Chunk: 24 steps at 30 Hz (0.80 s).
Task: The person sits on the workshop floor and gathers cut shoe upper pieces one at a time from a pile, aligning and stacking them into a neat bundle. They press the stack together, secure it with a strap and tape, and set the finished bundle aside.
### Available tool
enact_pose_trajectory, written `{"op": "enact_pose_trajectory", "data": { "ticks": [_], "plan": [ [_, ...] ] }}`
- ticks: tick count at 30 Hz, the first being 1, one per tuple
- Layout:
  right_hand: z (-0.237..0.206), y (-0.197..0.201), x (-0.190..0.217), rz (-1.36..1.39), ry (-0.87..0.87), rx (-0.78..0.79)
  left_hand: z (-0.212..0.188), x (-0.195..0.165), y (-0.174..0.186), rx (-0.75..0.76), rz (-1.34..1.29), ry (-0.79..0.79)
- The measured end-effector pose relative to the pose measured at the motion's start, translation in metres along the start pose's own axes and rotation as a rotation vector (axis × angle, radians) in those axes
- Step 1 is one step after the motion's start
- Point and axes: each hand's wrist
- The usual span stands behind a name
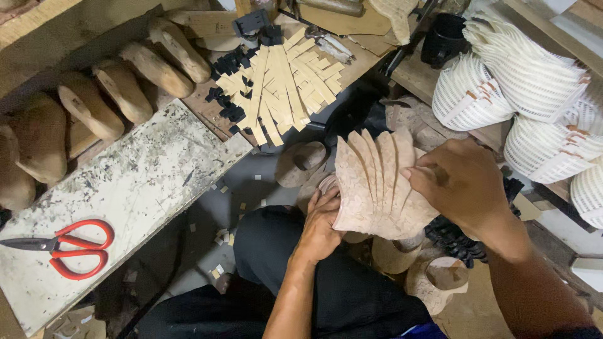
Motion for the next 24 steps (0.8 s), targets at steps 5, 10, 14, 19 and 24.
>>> {"op": "enact_pose_trajectory", "data": {
  "ticks": [5,10,14,19,24],
  "plan": [
    [-0.003,-0.002,-0.005,-0.088,-0.171,0.077,0.000,0.002,0.000,-0.028,0.004,-0.022],
    [-0.006,-0.004,-0.006,-0.097,0.063,0.034,0.000,0.001,0.000,-0.037,0.016,-0.052],
    [-0.004,-0.013,-0.008,-0.116,0.372,0.018,0.002,-0.004,0.001,0.009,-0.007,0.007],
    [-0.005,-0.022,-0.012,0.002,0.342,-0.085,0.003,-0.004,0.008,0.021,-0.176,0.059],
    [-0.046,-0.043,-0.008,0.134,-0.035,-0.186,0.005,0.005,0.005,0.018,-0.640,0.526]
  ]
}}
Point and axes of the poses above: each hand's wrist, its own z-axis towards the middle knuckle, its own y-axis out of the back of the hand, x = y × z, and after that the axes turned 9 degrees about -x, right-handed
